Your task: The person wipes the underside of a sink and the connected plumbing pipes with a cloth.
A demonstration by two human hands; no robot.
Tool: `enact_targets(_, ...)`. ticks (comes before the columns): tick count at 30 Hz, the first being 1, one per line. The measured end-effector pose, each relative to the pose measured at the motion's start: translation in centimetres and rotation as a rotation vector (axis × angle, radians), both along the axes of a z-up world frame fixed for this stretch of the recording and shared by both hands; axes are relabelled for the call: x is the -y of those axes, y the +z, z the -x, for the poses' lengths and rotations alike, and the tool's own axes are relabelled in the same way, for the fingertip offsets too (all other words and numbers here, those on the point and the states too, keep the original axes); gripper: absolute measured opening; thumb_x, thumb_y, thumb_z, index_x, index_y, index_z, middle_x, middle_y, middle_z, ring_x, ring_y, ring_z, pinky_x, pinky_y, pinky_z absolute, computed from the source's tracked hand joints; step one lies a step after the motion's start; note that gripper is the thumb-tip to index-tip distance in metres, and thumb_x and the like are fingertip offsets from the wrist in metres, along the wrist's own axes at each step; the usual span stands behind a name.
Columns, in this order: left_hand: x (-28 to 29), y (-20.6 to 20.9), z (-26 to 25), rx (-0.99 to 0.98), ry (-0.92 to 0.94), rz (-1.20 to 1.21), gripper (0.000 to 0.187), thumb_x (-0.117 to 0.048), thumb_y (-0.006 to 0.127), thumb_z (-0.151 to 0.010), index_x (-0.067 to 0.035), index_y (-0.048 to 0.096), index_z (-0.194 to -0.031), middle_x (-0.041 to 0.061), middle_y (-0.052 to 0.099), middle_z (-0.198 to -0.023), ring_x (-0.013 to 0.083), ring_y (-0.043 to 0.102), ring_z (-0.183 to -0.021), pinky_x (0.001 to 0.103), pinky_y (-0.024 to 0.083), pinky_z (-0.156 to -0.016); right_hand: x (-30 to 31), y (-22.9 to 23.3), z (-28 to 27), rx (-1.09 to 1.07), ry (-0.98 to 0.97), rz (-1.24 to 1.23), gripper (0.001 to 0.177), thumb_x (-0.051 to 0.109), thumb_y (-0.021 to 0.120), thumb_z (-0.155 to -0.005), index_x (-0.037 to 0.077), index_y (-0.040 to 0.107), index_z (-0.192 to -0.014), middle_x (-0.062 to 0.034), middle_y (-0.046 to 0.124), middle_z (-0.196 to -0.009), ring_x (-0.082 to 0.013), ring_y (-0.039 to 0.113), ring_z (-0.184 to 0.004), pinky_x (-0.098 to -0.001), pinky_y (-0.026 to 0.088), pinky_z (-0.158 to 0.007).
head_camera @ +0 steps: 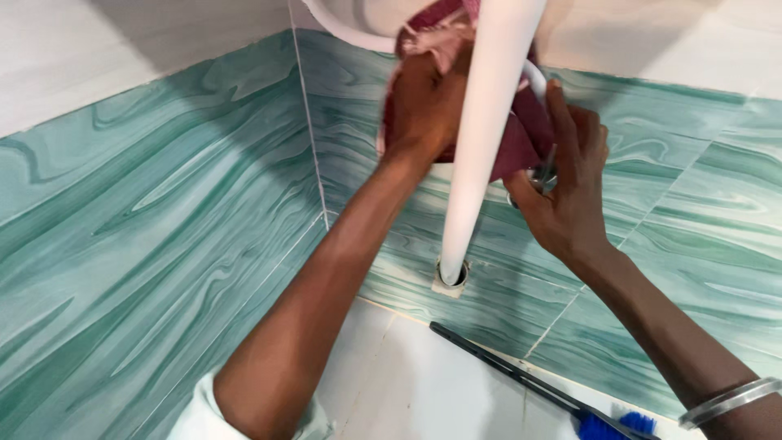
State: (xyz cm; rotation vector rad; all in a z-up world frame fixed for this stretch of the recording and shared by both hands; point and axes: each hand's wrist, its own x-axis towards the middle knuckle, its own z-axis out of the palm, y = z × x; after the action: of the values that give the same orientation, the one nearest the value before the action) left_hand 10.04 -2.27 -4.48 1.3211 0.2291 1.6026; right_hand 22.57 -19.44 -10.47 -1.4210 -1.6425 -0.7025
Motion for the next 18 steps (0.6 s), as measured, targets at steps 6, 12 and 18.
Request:
enact_targets(6, -1.9, 2.9, 3.8, -0.126, 0.636, -0.633, 0.030, -0.020, 0.062, -0.106, 0.004, 0.058, -0.089, 0.015, 0.061, -0.071, 0.0264, 0.061, -0.063, 0.045, 0.043, -0.062, 1.6, 1.1, -1.5, -0.118, 0.118, 0.150, 0.097, 0.048, 0.076, -0.096, 0.015, 0.019, -0.168, -0.0207, 0.045, -0.149, -0.0362, 0.052, -0.134, -0.0520, 0.050, -0.106)
enact_targets(12, 0.0, -2.2, 3.0, -0.557, 0.610, -0.899, 0.024, -0.020, 0.064, -0.105, 0.003, 0.059, -0.097, 0.016, 0.061, -0.082, 0.0281, 0.061, -0.074, 0.046, 0.044, -0.071, 1.9, 1.0, -2.2, -0.391, 0.436, 0.167, 0.098, 0.074, 0.040, -0.105, 0.011, 0.004, -0.171, -0.0236, 0.041, -0.165, -0.0379, 0.048, -0.152, -0.0558, 0.042, -0.127)
enact_targets(18, 0.3, -1.9, 0.5, -0.702, 0.422, -0.882, 0.022, -0.020, 0.066, -0.103, 0.001, 0.060, -0.106, 0.016, 0.062, -0.093, 0.0297, 0.061, -0.085, 0.048, 0.044, -0.080, 2.3, 0.9, -3.2, -0.436, 0.448, 0.115, 0.102, 0.078, 0.030, -0.105, 0.003, 0.008, -0.171, -0.0234, 0.027, -0.170, -0.0372, 0.038, -0.161, -0.0551, 0.031, -0.134)
